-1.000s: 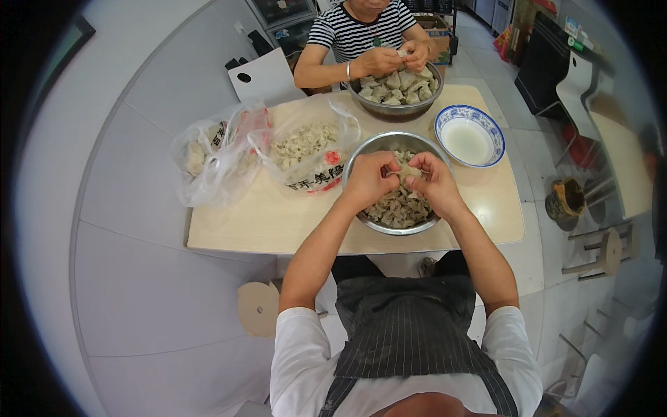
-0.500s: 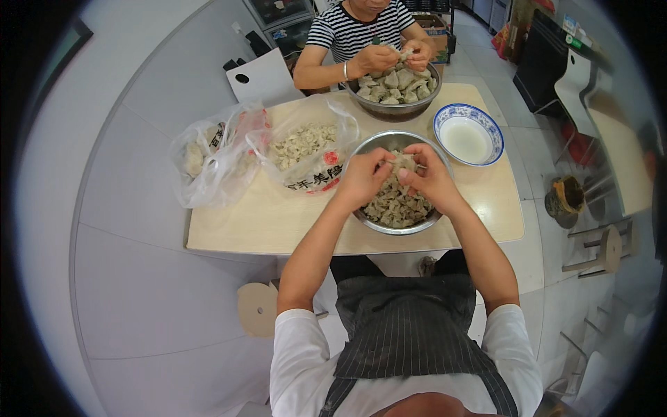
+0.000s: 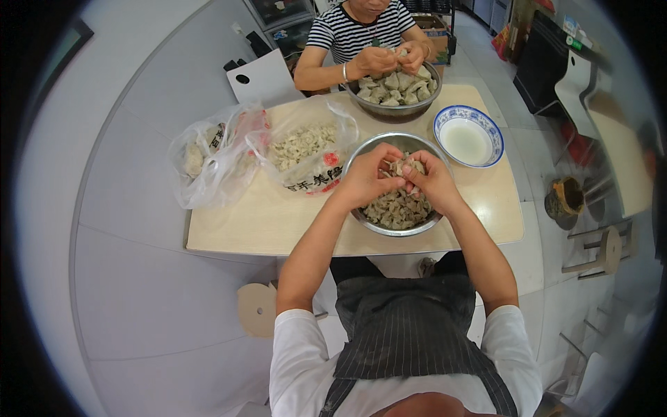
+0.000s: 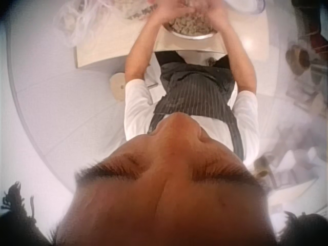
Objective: The person prepares food by hand, picking up small pieces of food from a metal bowl and placing them into a plastic bag, while another person sits across the table doing the same.
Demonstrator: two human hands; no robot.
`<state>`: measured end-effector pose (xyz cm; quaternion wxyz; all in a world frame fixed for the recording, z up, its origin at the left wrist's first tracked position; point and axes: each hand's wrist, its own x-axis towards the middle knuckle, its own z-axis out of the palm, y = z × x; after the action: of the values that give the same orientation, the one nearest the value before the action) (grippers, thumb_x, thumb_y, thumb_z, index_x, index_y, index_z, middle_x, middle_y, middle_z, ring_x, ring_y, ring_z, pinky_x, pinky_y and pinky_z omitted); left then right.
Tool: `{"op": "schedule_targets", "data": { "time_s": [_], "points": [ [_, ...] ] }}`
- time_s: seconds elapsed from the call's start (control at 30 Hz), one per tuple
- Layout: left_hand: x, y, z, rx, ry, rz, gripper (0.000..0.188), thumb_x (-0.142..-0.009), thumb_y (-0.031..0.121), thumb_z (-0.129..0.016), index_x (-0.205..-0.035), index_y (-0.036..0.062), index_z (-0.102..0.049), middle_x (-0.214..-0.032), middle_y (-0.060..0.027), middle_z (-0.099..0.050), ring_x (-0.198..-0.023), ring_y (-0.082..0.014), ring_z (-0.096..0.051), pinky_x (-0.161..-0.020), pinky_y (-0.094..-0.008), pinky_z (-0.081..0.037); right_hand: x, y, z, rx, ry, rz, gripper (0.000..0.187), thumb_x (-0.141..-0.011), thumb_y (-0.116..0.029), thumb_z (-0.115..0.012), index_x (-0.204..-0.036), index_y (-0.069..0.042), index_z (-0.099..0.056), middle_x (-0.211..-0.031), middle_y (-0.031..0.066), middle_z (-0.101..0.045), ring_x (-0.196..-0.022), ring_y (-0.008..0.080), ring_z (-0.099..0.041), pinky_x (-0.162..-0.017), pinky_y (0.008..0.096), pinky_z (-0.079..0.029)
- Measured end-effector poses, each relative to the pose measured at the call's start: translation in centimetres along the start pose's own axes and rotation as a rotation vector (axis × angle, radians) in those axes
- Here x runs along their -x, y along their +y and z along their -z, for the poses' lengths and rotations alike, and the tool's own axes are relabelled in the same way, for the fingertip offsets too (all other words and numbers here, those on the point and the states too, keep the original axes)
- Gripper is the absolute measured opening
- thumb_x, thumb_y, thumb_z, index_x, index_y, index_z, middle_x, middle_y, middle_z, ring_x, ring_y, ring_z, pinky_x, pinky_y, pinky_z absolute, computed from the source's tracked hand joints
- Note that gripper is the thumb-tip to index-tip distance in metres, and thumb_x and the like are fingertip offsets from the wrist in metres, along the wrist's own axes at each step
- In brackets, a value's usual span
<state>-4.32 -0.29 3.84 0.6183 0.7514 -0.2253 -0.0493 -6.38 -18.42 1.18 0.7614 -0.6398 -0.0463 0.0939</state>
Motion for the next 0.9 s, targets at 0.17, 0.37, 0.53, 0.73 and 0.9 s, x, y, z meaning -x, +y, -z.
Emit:
{"op": "schedule_targets", "data": {
  "time_s": [0.17, 0.37, 0.53, 0.73, 0.9],
  "points": [
    [-0.3, -1.3, 0.4, -0.301, 0.008, 0.009, 0.017, -0.076, -0.001, -0.068, -0.092, 0.0010, -0.061, -0.077, -0.0001, -0.062, -0.070, -0.0085, -0.058, -0.064, -0.0243, -0.048, 0.0, 0.1, 0.0, 0.050, -0.023, 0.041, 0.012, -0.098, -0.019, -0.059, -0.097, -0.007, -0.058, -0.073, -0.0009, -0.058, -0.064, 0.0055, -0.054, -0.051, 0.0205, -0.041],
    [-0.4, -1.9, 3.0, -0.408, 0.068, 0.102, 0.025, -0.074, 0.001, -0.070, -0.098, 0.0023, -0.062, -0.079, -0.0030, -0.062, -0.070, -0.0118, -0.059, -0.066, -0.0251, -0.049, 0.4, -0.4, 0.5, 0.059, 0.003, -0.032, 0.018, -0.098, -0.016, -0.057, -0.109, -0.002, -0.059, -0.081, 0.0022, -0.060, -0.068, 0.0100, -0.058, -0.061, 0.0242, -0.048],
    [0.0, -0.3, 1.2, -0.243, -0.083, -0.094, 0.041, -0.078, 0.001, -0.074, -0.116, 0.0050, -0.059, -0.100, -0.0029, -0.063, -0.079, -0.0133, -0.062, -0.074, -0.0264, -0.054, -0.1, 0.9, 0.2, 0.050, -0.156, 0.035, 0.034, -0.098, -0.012, -0.055, -0.127, 0.004, -0.053, -0.099, 0.0077, -0.063, -0.087, 0.0143, -0.062, -0.073, 0.0293, -0.053],
    [0.3, -1.1, 0.9, -0.177, -0.098, 0.028, 0.024, -0.079, 0.000, -0.072, -0.100, 0.0022, -0.063, -0.082, -0.0013, -0.065, -0.068, -0.0090, -0.060, -0.065, -0.0245, -0.051, -0.3, 0.4, 0.3, 0.149, -0.071, 0.068, 0.011, -0.091, -0.002, -0.063, -0.101, 0.000, -0.060, -0.093, 0.0049, -0.064, -0.079, 0.0121, -0.063, -0.069, 0.0270, -0.052],
    [-0.5, -1.6, 1.3, -0.491, 0.126, 0.002, 0.011, -0.081, 0.000, -0.068, -0.091, 0.0000, -0.063, -0.073, 0.0020, -0.062, -0.066, -0.0054, -0.058, -0.060, -0.0224, -0.048, 0.3, -0.6, 0.1, 0.168, -0.088, 0.066, 0.009, -0.088, -0.002, -0.066, -0.095, -0.001, -0.061, -0.085, 0.0015, -0.061, -0.075, 0.0106, -0.061, -0.068, 0.0259, -0.052]
  ]
}}
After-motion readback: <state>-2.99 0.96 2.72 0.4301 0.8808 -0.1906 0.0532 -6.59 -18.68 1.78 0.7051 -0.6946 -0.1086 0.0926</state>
